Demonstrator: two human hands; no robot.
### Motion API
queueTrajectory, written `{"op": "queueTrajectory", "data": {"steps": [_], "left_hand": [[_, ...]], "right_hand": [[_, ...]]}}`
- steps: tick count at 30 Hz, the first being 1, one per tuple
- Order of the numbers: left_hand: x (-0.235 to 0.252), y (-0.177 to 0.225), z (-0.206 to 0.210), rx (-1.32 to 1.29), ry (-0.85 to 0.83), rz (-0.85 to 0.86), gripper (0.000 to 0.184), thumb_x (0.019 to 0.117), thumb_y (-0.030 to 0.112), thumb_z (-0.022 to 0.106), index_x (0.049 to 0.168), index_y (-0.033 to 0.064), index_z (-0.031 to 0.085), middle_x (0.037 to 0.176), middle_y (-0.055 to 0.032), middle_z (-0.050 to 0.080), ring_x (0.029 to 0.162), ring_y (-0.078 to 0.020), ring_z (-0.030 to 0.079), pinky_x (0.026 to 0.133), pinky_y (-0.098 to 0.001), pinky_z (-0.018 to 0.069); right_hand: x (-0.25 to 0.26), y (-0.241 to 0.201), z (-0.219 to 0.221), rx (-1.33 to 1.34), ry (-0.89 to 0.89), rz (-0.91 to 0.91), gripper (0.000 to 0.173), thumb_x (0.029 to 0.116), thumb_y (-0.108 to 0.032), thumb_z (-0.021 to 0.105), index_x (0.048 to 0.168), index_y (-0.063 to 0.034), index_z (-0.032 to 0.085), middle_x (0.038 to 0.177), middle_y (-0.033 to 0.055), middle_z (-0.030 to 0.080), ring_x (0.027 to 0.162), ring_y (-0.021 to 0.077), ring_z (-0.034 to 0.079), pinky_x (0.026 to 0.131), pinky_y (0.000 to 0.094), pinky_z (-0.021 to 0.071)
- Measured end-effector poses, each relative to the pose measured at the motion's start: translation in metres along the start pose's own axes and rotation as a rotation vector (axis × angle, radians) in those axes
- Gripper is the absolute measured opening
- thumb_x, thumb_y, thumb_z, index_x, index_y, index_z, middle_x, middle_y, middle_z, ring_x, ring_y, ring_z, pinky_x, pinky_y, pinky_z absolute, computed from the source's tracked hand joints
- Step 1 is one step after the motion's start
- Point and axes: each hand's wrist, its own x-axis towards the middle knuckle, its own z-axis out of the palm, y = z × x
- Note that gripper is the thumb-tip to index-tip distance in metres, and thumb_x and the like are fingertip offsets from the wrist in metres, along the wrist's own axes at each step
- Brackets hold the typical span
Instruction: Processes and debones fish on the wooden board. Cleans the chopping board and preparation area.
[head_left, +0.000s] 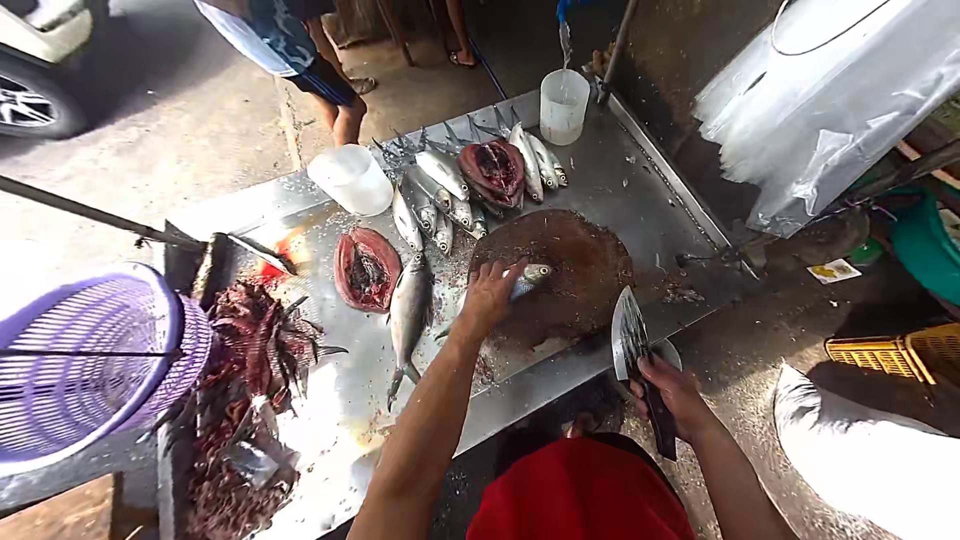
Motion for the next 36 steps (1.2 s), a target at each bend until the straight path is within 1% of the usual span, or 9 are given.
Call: {"op": "queueTrajectory", "data": {"steps": [4, 6, 9, 12, 14, 17, 23, 29, 36], "left_hand": [[0.033, 0.023, 0.028, 0.032, -0.167, -0.048, 0.103, 0.0751, 0.043, 0.088, 0.161, 0.0336, 0.032, 0.152, -0.0226, 0.046, 0.139, -0.0467, 0.041, 0.109, -0.0685, 0.0353], [0.042, 0.029, 0.022, 0.016, -0.221, -0.120, 0.096, 0.0751, 0.053, 0.085, 0.156, 0.0265, 0.041, 0.152, -0.0210, 0.047, 0.140, -0.0445, 0.042, 0.109, -0.0671, 0.0365], [0.049, 0.030, 0.019, 0.029, -0.228, -0.201, 0.081, 0.0738, 0.053, 0.085, 0.141, 0.0175, 0.058, 0.146, -0.0179, 0.054, 0.138, -0.0404, 0.046, 0.109, -0.0651, 0.0381], [0.040, 0.055, 0.028, 0.080, -0.128, -0.284, 0.078, 0.0764, 0.045, 0.084, 0.141, 0.0118, 0.056, 0.141, -0.0231, 0.055, 0.134, -0.0437, 0.050, 0.107, -0.0659, 0.0391], [0.023, 0.079, 0.036, 0.095, -0.028, -0.323, 0.075, 0.0787, 0.039, 0.085, 0.142, 0.0091, 0.056, 0.141, -0.0278, 0.053, 0.132, -0.0482, 0.048, 0.106, -0.0667, 0.0392], [0.003, 0.101, 0.035, 0.104, -0.006, -0.337, 0.068, 0.0845, 0.046, 0.078, 0.141, 0.0129, 0.058, 0.141, -0.0260, 0.053, 0.133, -0.0460, 0.047, 0.106, -0.0633, 0.0405], [-0.015, 0.100, 0.044, 0.018, -0.041, -0.357, 0.057, 0.0898, 0.046, 0.073, 0.139, 0.0194, 0.061, 0.134, -0.0176, 0.063, 0.127, -0.0379, 0.058, 0.105, -0.0581, 0.0440], [-0.015, 0.094, 0.047, -0.001, -0.027, -0.338, 0.050, 0.0923, 0.046, 0.069, 0.134, 0.0189, 0.066, 0.133, -0.0124, 0.065, 0.125, -0.0326, 0.060, 0.104, -0.0542, 0.0454], [-0.020, 0.093, 0.054, -0.002, 0.019, -0.280, 0.048, 0.0958, 0.041, 0.066, 0.136, 0.0155, 0.064, 0.131, -0.0168, 0.065, 0.123, -0.0371, 0.061, 0.102, -0.0572, 0.0469]], "right_hand": [[-0.005, 0.005, -0.039, -0.178, 0.075, 0.001, 0.034, 0.1110, -0.029, 0.043, 0.132, -0.0038, 0.051, 0.070, 0.0087, 0.058, 0.049, 0.0183, 0.057, 0.047, 0.0335, 0.0540], [-0.006, 0.008, -0.059, -0.301, 0.120, 0.020, 0.039, 0.1125, -0.033, 0.038, 0.134, -0.0032, 0.051, 0.073, 0.0090, 0.059, 0.052, 0.0191, 0.058, 0.049, 0.0354, 0.0550], [-0.008, 0.001, -0.082, -0.462, 0.119, 0.043, 0.043, 0.1133, -0.032, 0.032, 0.139, -0.0028, 0.049, 0.077, 0.0095, 0.060, 0.053, 0.0196, 0.058, 0.050, 0.0371, 0.0551], [-0.002, -0.019, -0.088, -0.726, 0.079, 0.014, 0.040, 0.1128, -0.033, 0.033, 0.132, -0.0045, 0.054, 0.080, 0.0102, 0.061, 0.056, 0.0211, 0.062, 0.054, 0.0398, 0.0573], [0.008, -0.034, -0.083, -0.955, 0.055, -0.074, 0.043, 0.1117, -0.037, 0.036, 0.134, -0.0064, 0.056, 0.090, 0.0139, 0.065, 0.072, 0.0260, 0.067, 0.068, 0.0472, 0.0584], [0.024, -0.050, -0.062, -1.212, 0.033, -0.242, 0.050, 0.1102, -0.039, 0.039, 0.150, -0.0112, 0.052, 0.125, 0.0194, 0.067, 0.114, 0.0342, 0.067, 0.102, 0.0559, 0.0511], [0.041, -0.056, -0.006, -1.508, 0.031, -0.326, 0.051, 0.1086, -0.044, 0.042, 0.154, -0.0226, 0.049, 0.129, 0.0195, 0.064, 0.107, 0.0355, 0.069, 0.090, 0.0534, 0.0574], [0.039, -0.055, 0.021, -1.623, 0.038, -0.309, 0.050, 0.1084, -0.044, 0.042, 0.153, -0.0238, 0.051, 0.126, 0.0195, 0.064, 0.103, 0.0339, 0.070, 0.087, 0.0500, 0.0583], [0.038, -0.084, 0.063, -1.768, 0.063, -0.124, 0.048, 0.1097, -0.041, 0.039, 0.153, -0.0222, 0.049, 0.138, 0.0220, 0.057, 0.106, 0.0389, 0.069, 0.087, 0.0546, 0.0577]]}}
